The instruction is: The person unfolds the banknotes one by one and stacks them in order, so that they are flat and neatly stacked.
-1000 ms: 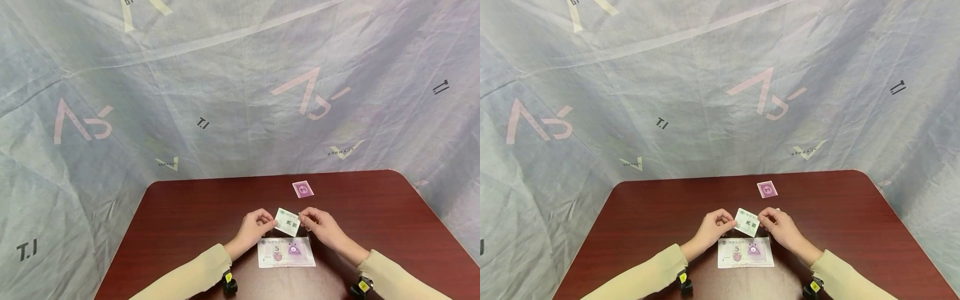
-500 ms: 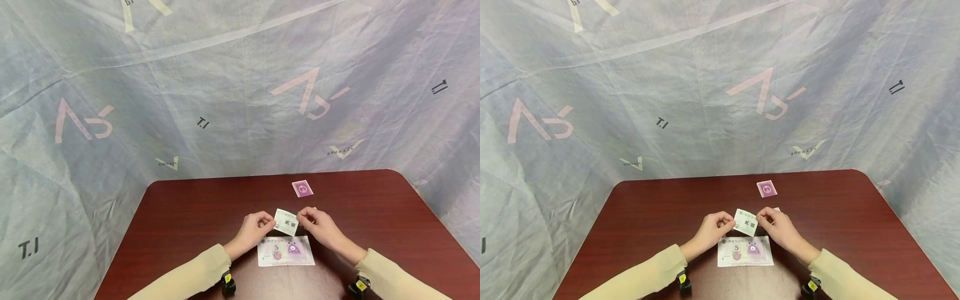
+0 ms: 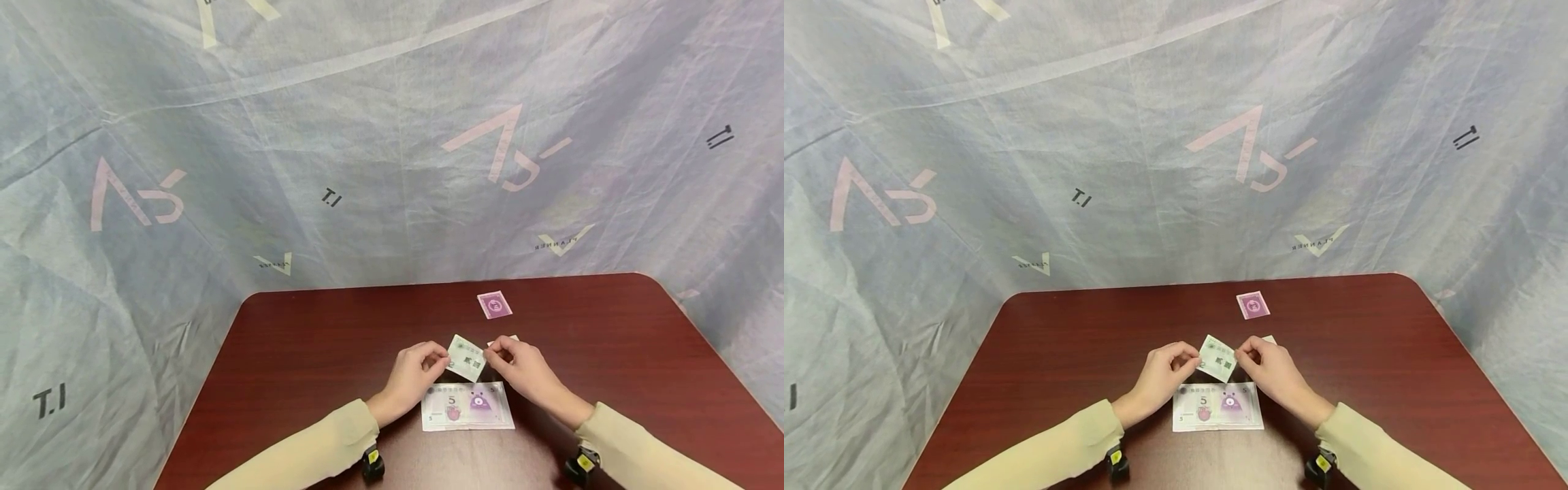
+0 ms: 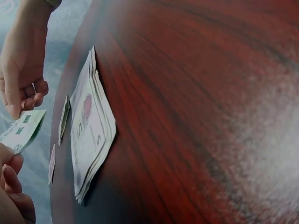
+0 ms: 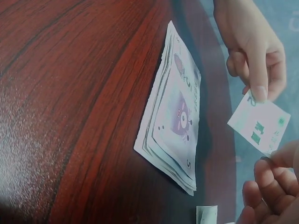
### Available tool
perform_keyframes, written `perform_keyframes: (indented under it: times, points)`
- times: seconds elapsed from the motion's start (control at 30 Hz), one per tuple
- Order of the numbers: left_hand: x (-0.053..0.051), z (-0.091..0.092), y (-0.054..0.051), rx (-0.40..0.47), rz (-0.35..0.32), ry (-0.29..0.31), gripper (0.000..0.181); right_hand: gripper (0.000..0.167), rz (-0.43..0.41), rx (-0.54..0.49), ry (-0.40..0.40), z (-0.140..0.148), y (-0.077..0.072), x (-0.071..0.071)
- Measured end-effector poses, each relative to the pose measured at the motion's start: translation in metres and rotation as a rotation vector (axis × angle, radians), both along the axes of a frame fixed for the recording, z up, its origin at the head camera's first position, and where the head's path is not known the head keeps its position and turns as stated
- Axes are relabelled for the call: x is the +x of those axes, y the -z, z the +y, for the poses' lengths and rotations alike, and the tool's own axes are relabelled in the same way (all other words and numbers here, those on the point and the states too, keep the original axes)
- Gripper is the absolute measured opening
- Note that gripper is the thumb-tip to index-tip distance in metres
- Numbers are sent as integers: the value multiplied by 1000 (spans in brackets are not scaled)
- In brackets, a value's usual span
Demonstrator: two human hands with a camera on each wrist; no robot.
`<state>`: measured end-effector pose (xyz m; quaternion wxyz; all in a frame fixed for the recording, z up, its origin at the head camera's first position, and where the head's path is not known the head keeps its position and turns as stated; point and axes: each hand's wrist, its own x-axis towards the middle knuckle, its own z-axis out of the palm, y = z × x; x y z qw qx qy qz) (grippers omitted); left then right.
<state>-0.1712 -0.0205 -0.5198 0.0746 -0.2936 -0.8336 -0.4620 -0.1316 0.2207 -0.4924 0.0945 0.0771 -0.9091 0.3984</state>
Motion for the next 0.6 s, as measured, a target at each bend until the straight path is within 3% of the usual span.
perform_keyframes:
  times: [0.3,0.43,0.6]
  points:
    - [4,-1,-4,-69,-2,-99,4,8,7,0,-18,1,-2,2]
    - [3,-2,-4,-28,-15,-53,4,8,20,1,-21,1,-3,2]
    - [1,-2,-5,28,-95,4,4,8,37,-9,-20,3,-1,0]
